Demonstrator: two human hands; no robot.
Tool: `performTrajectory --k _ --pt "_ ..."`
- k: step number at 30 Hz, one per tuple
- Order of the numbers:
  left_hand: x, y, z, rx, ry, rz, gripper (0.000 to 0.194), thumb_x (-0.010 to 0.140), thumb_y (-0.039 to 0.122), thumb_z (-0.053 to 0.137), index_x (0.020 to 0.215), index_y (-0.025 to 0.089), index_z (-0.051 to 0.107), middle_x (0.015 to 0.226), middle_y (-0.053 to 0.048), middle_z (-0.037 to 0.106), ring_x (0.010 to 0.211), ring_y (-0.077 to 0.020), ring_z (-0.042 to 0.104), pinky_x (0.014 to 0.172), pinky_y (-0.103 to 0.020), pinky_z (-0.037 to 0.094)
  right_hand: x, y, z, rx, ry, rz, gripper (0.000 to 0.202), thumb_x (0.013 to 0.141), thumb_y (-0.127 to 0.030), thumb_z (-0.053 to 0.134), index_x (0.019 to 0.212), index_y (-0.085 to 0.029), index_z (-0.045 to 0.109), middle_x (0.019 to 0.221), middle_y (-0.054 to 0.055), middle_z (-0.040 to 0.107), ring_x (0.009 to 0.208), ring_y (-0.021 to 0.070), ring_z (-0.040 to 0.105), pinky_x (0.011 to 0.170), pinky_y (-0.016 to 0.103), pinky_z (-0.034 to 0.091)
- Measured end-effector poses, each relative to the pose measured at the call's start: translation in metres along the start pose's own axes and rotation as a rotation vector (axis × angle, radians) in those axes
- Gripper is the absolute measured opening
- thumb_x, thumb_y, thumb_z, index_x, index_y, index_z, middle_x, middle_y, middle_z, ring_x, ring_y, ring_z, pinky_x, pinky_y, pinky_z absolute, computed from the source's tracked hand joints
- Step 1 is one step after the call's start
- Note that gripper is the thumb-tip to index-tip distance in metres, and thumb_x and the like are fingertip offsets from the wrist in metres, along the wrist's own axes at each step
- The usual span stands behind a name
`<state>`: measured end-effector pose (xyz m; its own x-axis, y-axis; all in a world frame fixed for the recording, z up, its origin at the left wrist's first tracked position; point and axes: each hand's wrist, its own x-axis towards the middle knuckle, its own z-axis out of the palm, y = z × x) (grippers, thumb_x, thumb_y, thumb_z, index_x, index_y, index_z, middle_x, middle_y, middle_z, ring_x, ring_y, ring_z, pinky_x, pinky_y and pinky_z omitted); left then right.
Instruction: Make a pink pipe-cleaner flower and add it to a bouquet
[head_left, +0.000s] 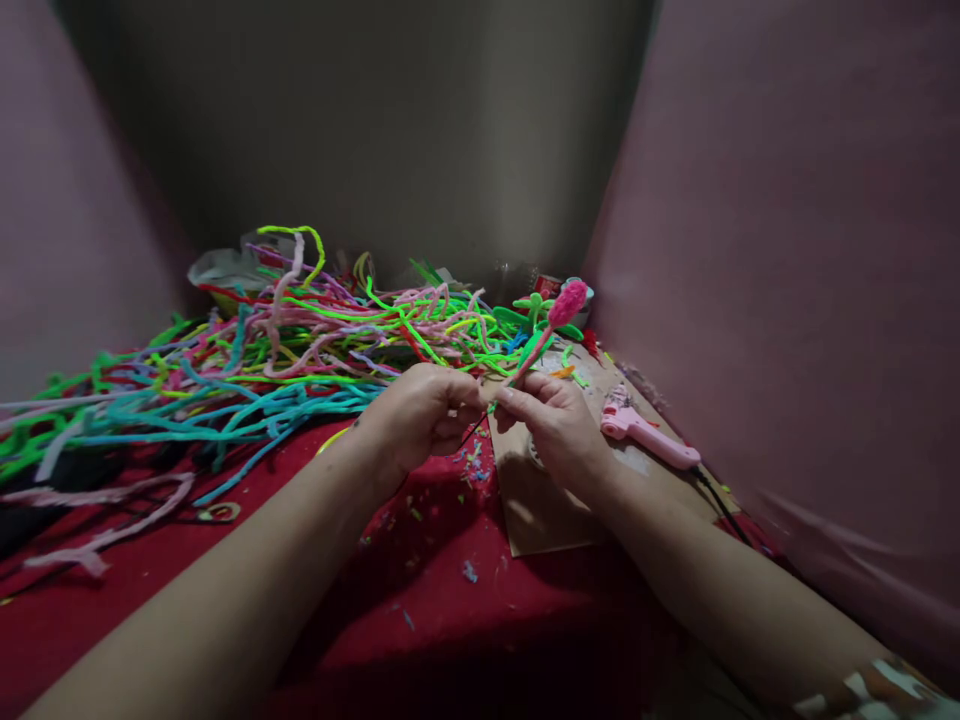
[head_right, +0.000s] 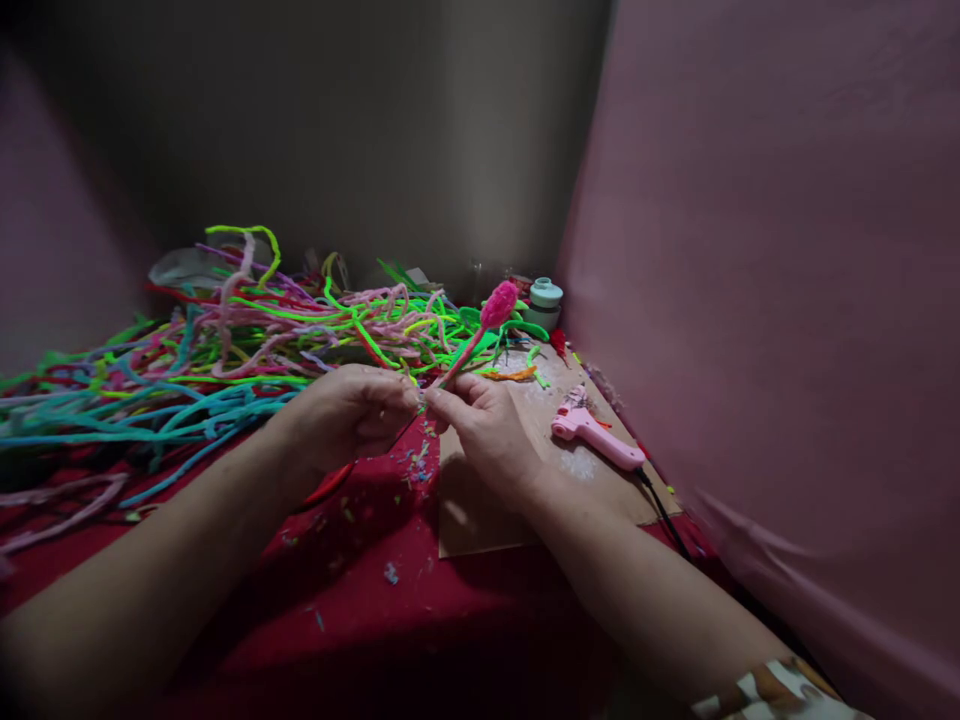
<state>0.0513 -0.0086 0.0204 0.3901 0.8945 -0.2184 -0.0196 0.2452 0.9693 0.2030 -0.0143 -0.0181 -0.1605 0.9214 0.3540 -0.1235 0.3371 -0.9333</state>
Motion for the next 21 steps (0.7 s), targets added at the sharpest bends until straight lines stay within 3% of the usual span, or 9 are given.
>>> performTrajectory --k 3,5,11,14,21 --pt "0.0014 0.0002 -0.0015 -0.067 -0.058 -0.09 0.018 0.059 0.016 0.053 0.046 0.017 0.041 0.04 0.007 0.024 0.035 -0.0039 0.016 0.033 -0.019 0.01 -0.0009 0.0006 0.0005 -0.007 -0.02 0.001 0.012 0.077 -0.026 0.059 0.073 -0.015 0.062 0.063 -0.001 0.057 0.06 0.0098 0.05 0.063 0.026 0.04" --pt "0.0009 0.0007 -0.002 -0.02 -0.06 -0.071 0.017 0.061 0.016 0.054 0.048 0.016 0.043 0.041 0.007 0.025 0.035 -0.0035 0.016 0.032 -0.018 0.011 -0.0005 0.001 0.0002 0.026 -0.046 0.03 0.013 0.077 -0.027 0.058 0.074 -0.015 0.062 0.065 0.0 0.058 0.06 0.0099 0.051 0.064 0.027 0.04" --pt "-0.0028 0.0059 -0.0089 0.232 0.058 0.24 0.005 0.067 0.018 0.061 0.069 0.015 0.058 0.05 0.005 0.044 0.041 -0.0041 0.035 0.038 -0.018 0.027 0.0038 0.0015 -0.0027 0.219 -0.049 0.141 0.013 0.072 -0.027 0.062 0.066 -0.016 0.059 0.058 -0.001 0.056 0.051 0.0089 0.049 0.056 0.025 0.04" --pt "-0.0042 0.0091 -0.0107 0.316 0.032 0.378 0.015 0.064 0.016 0.066 0.079 0.017 0.063 0.061 0.004 0.053 0.05 -0.0056 0.044 0.047 -0.019 0.034 0.0051 0.0009 -0.0038 0.284 -0.042 0.185 0.012 0.069 -0.025 0.063 0.063 -0.016 0.059 0.055 -0.001 0.056 0.048 0.0095 0.05 0.053 0.026 0.041" --pt "-0.0029 0.0071 -0.0042 0.635 -0.051 0.626 0.004 0.07 0.02 0.062 0.072 0.018 0.066 0.069 0.001 0.056 0.064 -0.01 0.05 0.062 -0.024 0.042 0.0052 -0.0004 -0.0053 0.311 -0.107 0.227 0.007 0.066 -0.024 0.061 0.062 -0.017 0.062 0.052 -0.001 0.055 0.045 0.0096 0.048 0.049 0.026 0.041"
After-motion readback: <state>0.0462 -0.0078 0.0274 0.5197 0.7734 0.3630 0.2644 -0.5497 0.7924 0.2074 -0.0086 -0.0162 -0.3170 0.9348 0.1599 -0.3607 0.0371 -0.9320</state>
